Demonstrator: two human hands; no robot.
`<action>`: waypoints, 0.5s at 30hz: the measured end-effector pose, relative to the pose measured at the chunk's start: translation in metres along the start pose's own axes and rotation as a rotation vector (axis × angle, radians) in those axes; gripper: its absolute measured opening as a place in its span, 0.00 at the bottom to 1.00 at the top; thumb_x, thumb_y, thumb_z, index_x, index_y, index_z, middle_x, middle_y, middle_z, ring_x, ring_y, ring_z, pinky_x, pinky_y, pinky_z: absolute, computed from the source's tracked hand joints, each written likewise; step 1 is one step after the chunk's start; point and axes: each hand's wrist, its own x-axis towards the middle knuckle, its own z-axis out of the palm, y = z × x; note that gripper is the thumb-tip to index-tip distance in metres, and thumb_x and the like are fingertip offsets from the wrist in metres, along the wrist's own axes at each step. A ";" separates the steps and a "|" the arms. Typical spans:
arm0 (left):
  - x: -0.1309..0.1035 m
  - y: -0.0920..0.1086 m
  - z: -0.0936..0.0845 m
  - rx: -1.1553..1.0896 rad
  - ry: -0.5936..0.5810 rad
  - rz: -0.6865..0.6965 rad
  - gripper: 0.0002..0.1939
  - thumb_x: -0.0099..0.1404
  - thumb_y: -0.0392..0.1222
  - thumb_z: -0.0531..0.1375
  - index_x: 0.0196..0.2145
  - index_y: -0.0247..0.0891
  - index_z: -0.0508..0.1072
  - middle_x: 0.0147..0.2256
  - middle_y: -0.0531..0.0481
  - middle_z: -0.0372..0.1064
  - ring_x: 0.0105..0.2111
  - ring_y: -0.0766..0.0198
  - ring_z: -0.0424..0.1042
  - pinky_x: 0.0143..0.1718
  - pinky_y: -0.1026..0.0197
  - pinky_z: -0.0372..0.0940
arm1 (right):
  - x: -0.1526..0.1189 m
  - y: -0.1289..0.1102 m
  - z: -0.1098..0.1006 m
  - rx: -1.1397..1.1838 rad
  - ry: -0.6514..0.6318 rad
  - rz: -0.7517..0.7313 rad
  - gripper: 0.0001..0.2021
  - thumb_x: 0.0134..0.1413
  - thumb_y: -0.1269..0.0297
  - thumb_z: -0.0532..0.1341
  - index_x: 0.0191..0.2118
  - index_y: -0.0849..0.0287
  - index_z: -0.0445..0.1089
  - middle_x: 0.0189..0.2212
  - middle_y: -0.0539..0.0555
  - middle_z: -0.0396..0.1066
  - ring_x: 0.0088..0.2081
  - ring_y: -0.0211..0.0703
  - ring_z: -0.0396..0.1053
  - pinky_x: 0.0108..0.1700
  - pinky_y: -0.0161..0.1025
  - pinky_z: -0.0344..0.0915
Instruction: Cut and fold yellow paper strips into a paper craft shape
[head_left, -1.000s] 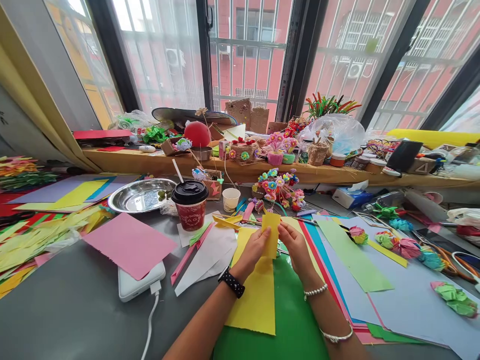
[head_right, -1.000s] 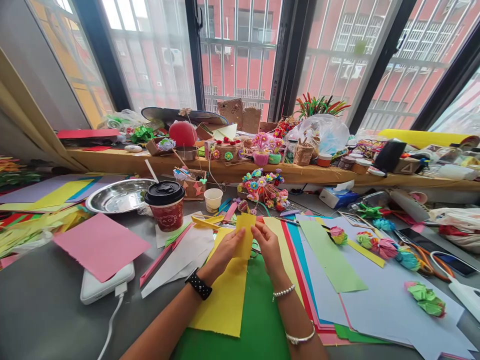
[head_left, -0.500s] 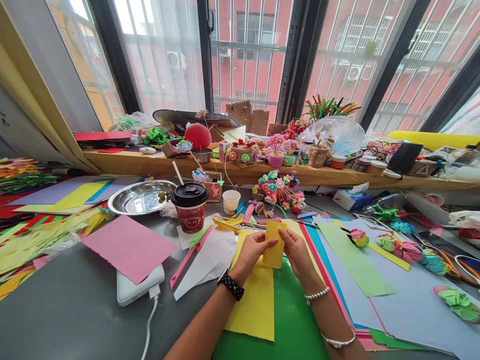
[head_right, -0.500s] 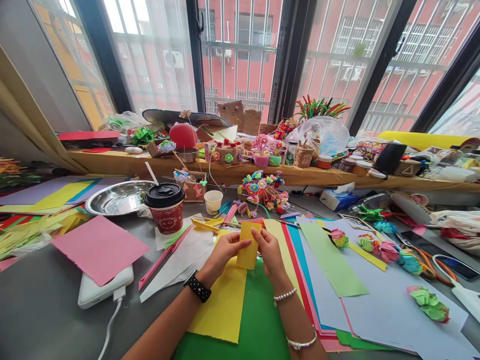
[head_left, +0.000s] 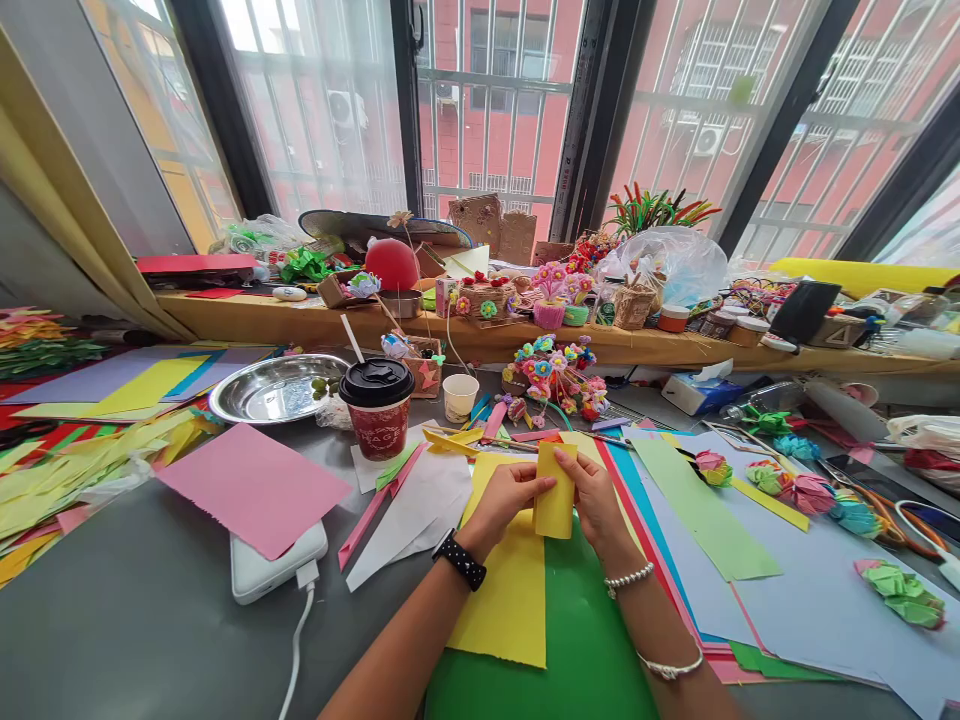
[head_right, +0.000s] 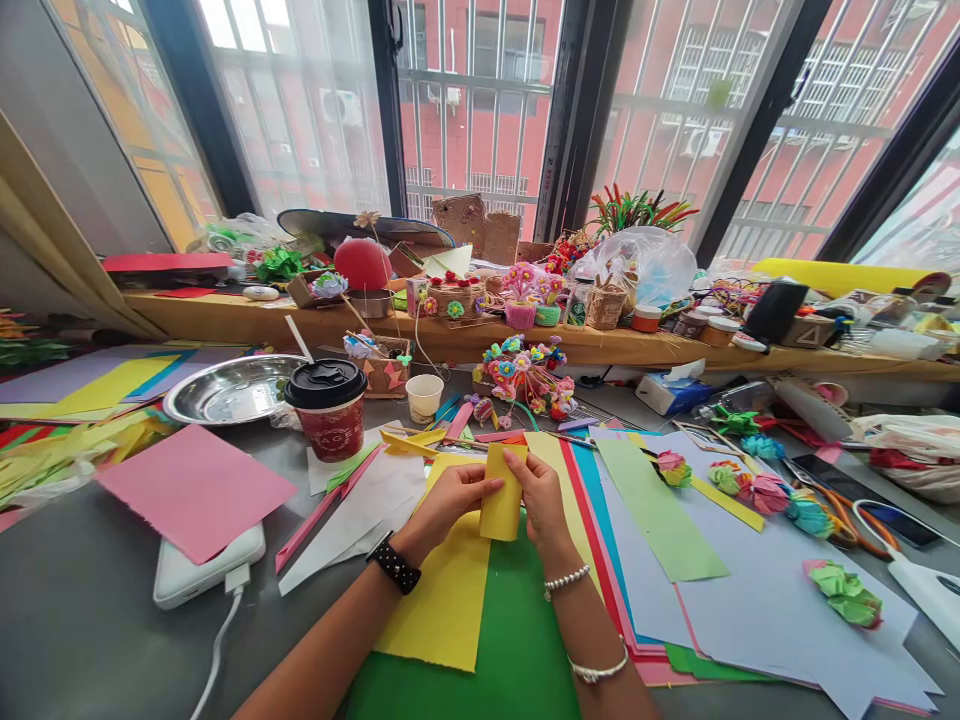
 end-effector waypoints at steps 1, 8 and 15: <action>0.000 0.000 0.000 0.000 -0.009 0.003 0.16 0.42 0.42 0.66 0.31 0.33 0.75 0.29 0.47 0.73 0.31 0.59 0.70 0.36 0.59 0.62 | 0.000 0.000 0.000 0.003 0.000 -0.004 0.14 0.35 0.58 0.66 0.29 0.62 0.72 0.24 0.52 0.73 0.24 0.40 0.68 0.24 0.33 0.63; -0.002 0.002 0.002 0.073 0.043 0.038 0.15 0.43 0.45 0.65 0.28 0.32 0.75 0.26 0.48 0.72 0.29 0.60 0.69 0.33 0.60 0.62 | -0.001 0.001 0.002 -0.005 0.035 -0.009 0.13 0.34 0.58 0.66 0.28 0.62 0.72 0.24 0.51 0.73 0.24 0.40 0.68 0.25 0.33 0.63; -0.002 0.003 0.003 0.096 0.045 0.022 0.13 0.43 0.45 0.65 0.25 0.32 0.75 0.26 0.49 0.72 0.28 0.60 0.69 0.33 0.60 0.63 | -0.001 0.001 0.001 -0.001 0.029 0.000 0.15 0.33 0.58 0.66 0.29 0.62 0.71 0.23 0.52 0.72 0.24 0.41 0.68 0.24 0.35 0.64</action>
